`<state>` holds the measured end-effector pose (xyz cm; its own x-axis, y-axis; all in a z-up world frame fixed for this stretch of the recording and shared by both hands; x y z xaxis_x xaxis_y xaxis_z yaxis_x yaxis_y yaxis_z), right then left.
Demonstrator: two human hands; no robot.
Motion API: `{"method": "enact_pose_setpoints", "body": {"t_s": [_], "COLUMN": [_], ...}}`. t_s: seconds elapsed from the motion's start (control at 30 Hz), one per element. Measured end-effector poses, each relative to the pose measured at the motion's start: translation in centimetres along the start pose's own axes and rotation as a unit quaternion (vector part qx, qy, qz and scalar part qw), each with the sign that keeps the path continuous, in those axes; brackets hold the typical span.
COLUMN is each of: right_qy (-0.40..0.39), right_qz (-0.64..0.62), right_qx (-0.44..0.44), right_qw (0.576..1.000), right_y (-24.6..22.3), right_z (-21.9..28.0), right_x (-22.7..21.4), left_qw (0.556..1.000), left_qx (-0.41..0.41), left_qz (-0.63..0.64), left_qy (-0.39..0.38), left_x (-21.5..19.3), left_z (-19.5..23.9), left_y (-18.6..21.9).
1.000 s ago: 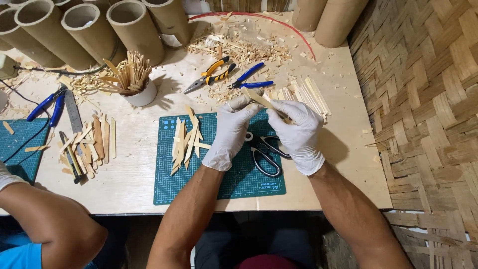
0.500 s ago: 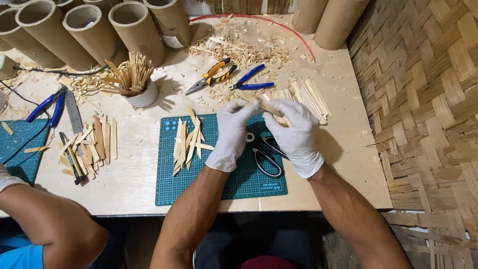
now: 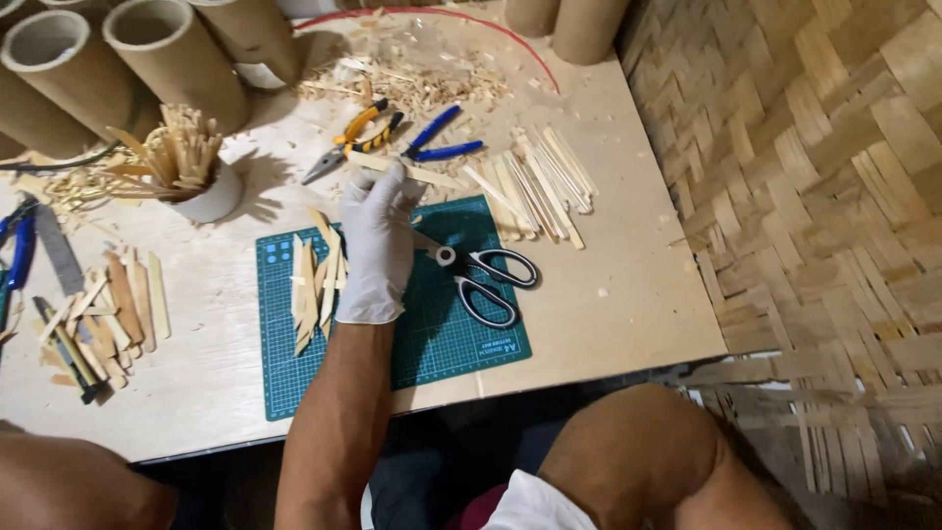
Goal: A person wearing white gloves uses scissors to cut thin wooden sticks into smaller pieces on a green cutting mat in a workshop.
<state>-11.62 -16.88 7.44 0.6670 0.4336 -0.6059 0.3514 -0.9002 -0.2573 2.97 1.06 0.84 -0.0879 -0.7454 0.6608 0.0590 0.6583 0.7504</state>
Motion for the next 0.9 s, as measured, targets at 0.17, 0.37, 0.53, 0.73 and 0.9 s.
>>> {"method": "enact_pose_setpoints", "body": {"t_s": [0.17, 0.37, 0.53, 0.73, 0.9], "right_qy": [-0.011, -0.002, 0.002, -0.002, 0.009], "right_qz": [0.015, 0.017, 0.0, 0.057, 0.066], "right_qx": [-0.003, -0.025, -0.055, -0.083, -0.071], "right_qw": [1.0, 1.0, 0.998, 0.995, 0.995], "right_y": [-0.9, -3.0, -4.7, -1.1, 0.3], "right_z": [0.3, -2.4, -4.4, -5.0, -3.8], "right_x": [-0.2, -0.4, 0.7, 4.6, 6.9], "left_qw": [1.0, 0.998, 0.996, 0.983, 0.981], "left_qx": [0.013, 0.022, 0.034, 0.02, 0.006], "left_qz": [-0.012, -0.064, -0.087, -0.183, -0.191], "left_qy": [-0.02, -0.013, -0.001, 0.014, 0.025], "left_x": [0.4, 1.2, 2.5, 3.8, 1.9], "left_z": [0.2, 0.9, 1.7, 2.2, 1.0], "left_y": [0.2, 0.7, 2.0, 2.8, 0.9]}}
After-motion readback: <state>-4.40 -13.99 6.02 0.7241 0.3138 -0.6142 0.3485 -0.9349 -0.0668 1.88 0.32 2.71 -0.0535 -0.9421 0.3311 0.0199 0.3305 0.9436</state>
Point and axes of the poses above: each hand's wrist, its own z-axis away from the middle knuckle, its own x-axis out of the palm, y = z × x, the point moved 3 cm from there along -z, towards the middle knuckle, and after that the axes turned 11 degrees about -y, right-handed, at the moved point
